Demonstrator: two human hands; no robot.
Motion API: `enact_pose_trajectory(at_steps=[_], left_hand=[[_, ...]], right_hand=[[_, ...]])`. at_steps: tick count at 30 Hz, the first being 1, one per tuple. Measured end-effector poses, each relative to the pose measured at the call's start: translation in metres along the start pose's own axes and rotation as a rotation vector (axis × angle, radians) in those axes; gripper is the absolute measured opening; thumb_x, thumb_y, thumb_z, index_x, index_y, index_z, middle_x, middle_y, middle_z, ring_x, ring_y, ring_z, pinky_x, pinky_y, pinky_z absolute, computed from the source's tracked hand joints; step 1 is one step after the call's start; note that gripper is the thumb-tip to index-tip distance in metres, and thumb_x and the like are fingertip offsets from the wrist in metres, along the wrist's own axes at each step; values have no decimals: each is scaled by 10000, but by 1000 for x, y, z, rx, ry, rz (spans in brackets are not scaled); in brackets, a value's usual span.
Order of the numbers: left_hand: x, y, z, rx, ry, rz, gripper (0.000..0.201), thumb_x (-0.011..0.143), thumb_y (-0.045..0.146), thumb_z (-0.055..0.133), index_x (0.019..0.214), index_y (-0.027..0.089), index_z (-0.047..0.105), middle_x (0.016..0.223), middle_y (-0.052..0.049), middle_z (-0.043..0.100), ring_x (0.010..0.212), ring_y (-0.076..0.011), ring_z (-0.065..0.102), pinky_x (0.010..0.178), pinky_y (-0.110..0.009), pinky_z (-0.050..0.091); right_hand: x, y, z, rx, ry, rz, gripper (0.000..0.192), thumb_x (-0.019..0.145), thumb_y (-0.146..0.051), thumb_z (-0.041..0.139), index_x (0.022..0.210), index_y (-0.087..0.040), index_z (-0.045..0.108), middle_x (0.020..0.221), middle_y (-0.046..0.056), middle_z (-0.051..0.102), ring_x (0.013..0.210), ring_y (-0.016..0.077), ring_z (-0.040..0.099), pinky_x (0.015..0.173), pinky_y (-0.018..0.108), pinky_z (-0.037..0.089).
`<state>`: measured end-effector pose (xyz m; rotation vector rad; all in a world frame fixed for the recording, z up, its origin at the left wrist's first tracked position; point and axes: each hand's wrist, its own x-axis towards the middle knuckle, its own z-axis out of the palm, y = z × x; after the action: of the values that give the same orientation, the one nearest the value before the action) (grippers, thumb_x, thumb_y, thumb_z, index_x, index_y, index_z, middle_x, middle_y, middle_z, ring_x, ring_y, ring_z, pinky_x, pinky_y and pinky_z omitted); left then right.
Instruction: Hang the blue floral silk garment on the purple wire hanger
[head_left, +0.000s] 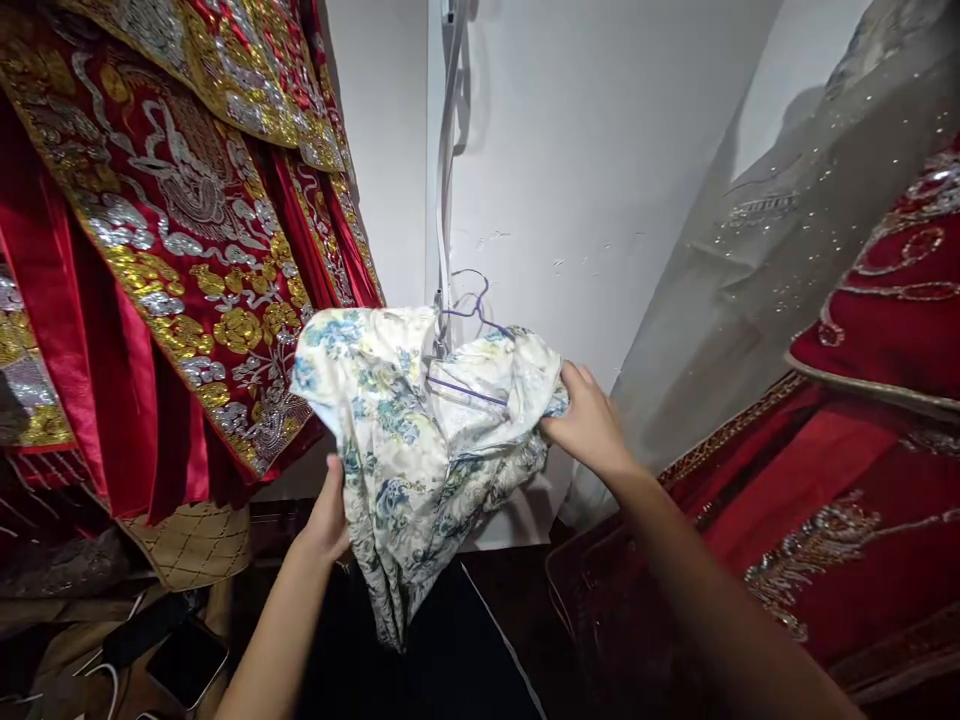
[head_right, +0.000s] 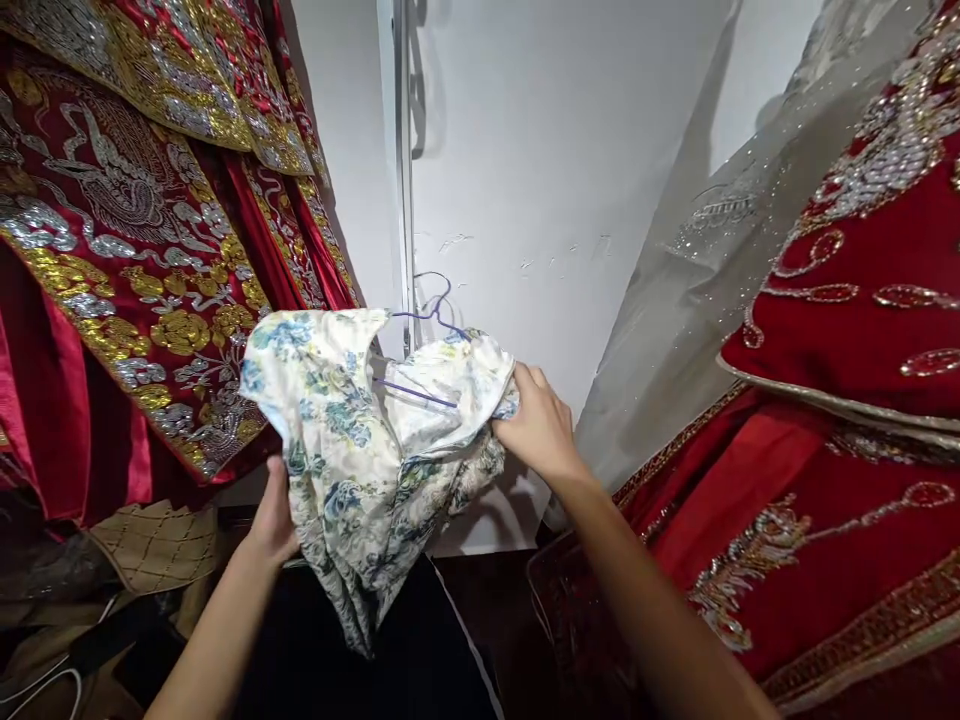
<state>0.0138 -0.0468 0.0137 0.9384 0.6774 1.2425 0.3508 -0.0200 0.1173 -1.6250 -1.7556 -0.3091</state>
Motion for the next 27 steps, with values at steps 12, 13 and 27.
enact_pose_trajectory(at_steps=[12, 13, 27], left_hand=[[-58, -78, 24, 51, 268, -197, 743, 721, 420, 853, 1367, 145, 612, 1361, -160, 650, 1347, -345, 545, 1195, -488, 363], [-60, -82, 27, 37, 284, -211, 727, 727, 410, 852, 1364, 152, 615, 1379, -158, 637, 1357, -339, 536, 1194, -474, 367], [-54, -102, 22, 197, 466, -100, 778, 792, 462, 795, 1471, 230, 492, 1535, -131, 491, 1445, -332, 428, 1210, -463, 332]], right_hand=[[-126, -47, 73, 831, 172, 98, 172, 916, -330, 596, 1048, -230, 642, 1029, 77, 674, 1016, 265, 624, 891, 398, 478], [-142, -54, 82, 909, 49, 239, 165, 948, -367, 560, 914, -219, 624, 857, 48, 647, 832, 224, 620, 755, 346, 478], [-161, -64, 105, 980, -497, 390, 336, 947, -428, 538, 704, -198, 519, 654, -7, 527, 635, 149, 494, 617, 284, 354]])
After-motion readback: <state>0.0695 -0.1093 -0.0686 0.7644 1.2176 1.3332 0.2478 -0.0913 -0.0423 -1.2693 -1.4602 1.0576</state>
